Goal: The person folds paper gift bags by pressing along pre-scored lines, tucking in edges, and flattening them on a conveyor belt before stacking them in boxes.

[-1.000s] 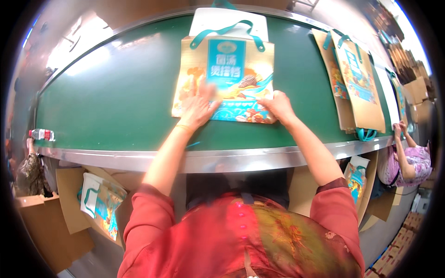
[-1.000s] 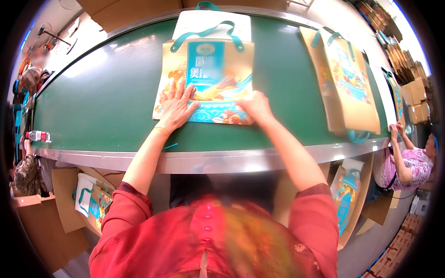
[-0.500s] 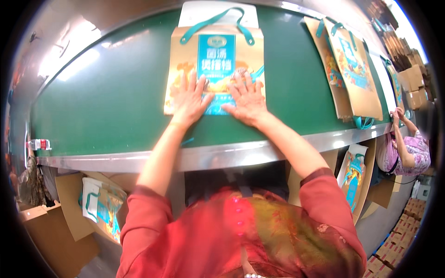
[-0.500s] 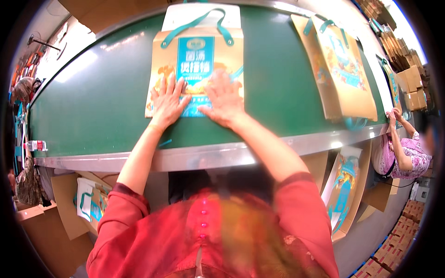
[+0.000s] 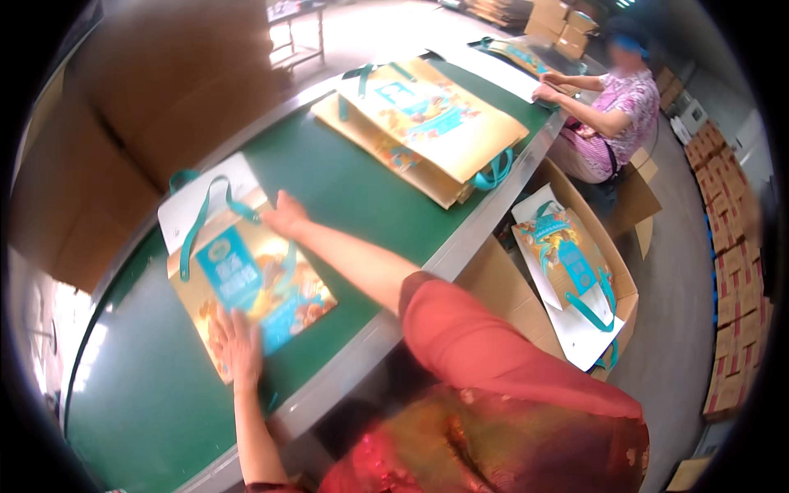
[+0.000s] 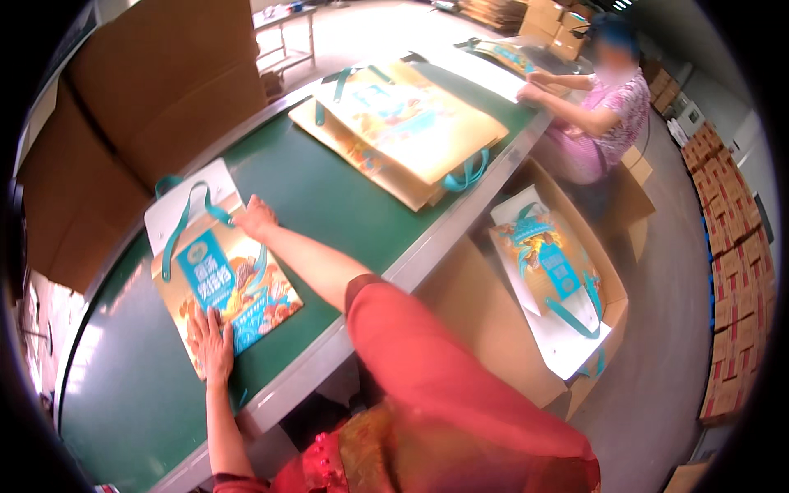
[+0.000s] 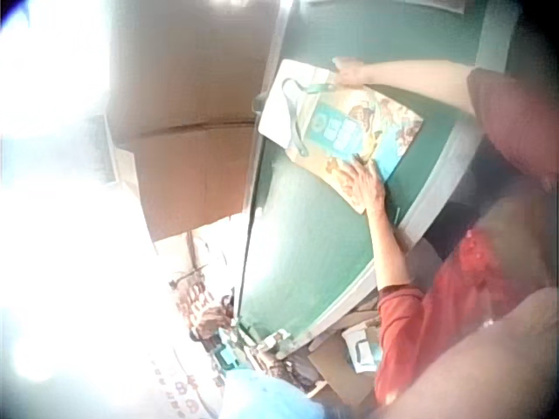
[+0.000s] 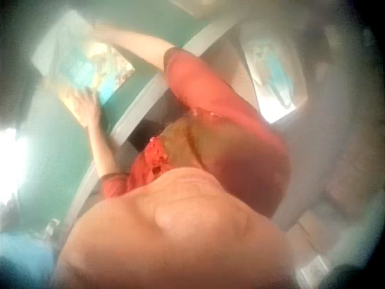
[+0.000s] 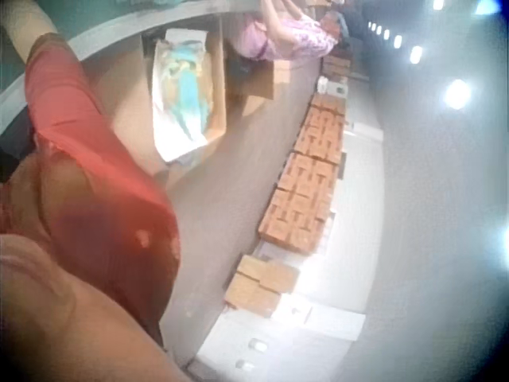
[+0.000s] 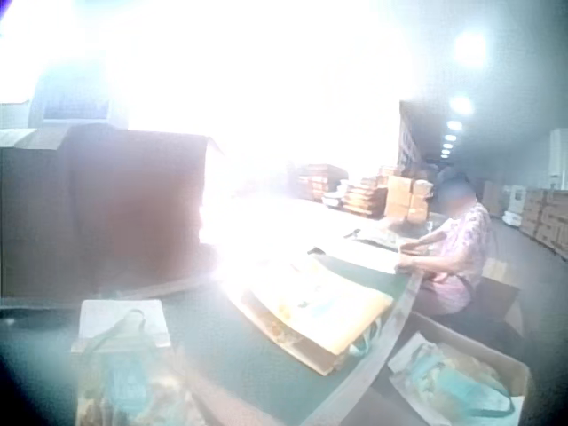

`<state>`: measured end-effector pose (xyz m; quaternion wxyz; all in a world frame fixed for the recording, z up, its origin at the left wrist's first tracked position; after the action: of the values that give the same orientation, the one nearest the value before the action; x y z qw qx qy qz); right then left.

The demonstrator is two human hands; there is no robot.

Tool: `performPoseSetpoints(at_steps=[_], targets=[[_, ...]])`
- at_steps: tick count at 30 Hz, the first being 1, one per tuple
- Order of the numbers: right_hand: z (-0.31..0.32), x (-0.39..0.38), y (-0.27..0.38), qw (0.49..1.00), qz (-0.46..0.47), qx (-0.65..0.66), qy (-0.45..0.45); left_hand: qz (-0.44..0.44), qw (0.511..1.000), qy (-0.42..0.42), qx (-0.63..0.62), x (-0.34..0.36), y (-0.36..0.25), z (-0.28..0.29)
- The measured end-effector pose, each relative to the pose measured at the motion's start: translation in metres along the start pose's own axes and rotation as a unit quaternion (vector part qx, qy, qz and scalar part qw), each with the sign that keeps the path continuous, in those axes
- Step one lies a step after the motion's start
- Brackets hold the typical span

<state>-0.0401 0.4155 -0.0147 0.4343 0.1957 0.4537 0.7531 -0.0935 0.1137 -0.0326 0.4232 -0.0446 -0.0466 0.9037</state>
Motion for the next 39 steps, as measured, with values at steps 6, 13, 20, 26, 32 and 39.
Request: performPoseSetpoints(at_steps=[6,13,20,26,32,39], targets=[[0.005,0.029,-0.037,0.952,-0.076,0.297,0.014,-0.066,0.997,0.012,-0.038,0.000,-0.007,0.005],[0.035,-0.053,0.002,0.903,-0.001,0.429,-0.015,-0.169,0.951,-0.259,-0.016,-0.016,0.008,0.068],[0.043,-0.193,0.043,0.819,-0.097,0.564,-0.038,0.087,0.591,0.212,-0.774,-0.097,-0.101,0.052],[0.003,-0.293,0.033,0.794,-0.094,0.585,0.136,0.149,0.442,0.058,-0.882,-0.079,-0.096,0.058],[0.017,-0.322,0.005,0.848,-0.012,0.416,0.328,0.104,0.544,-0.080,-0.829,-0.047,-0.040,0.080],[0.104,-0.342,0.007,0.920,0.082,0.269,0.274,-0.030,0.622,-0.031,-0.782,0.085,0.092,0.135]])
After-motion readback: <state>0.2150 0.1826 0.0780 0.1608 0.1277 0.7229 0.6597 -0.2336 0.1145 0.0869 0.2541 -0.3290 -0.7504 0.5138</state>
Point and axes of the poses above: each hand's wrist, its own x-axis towards the middle knuckle, its own z-axis out of the back of the hand, y = z × x, the point moved 3 cm from there along x, towards the middle knuckle
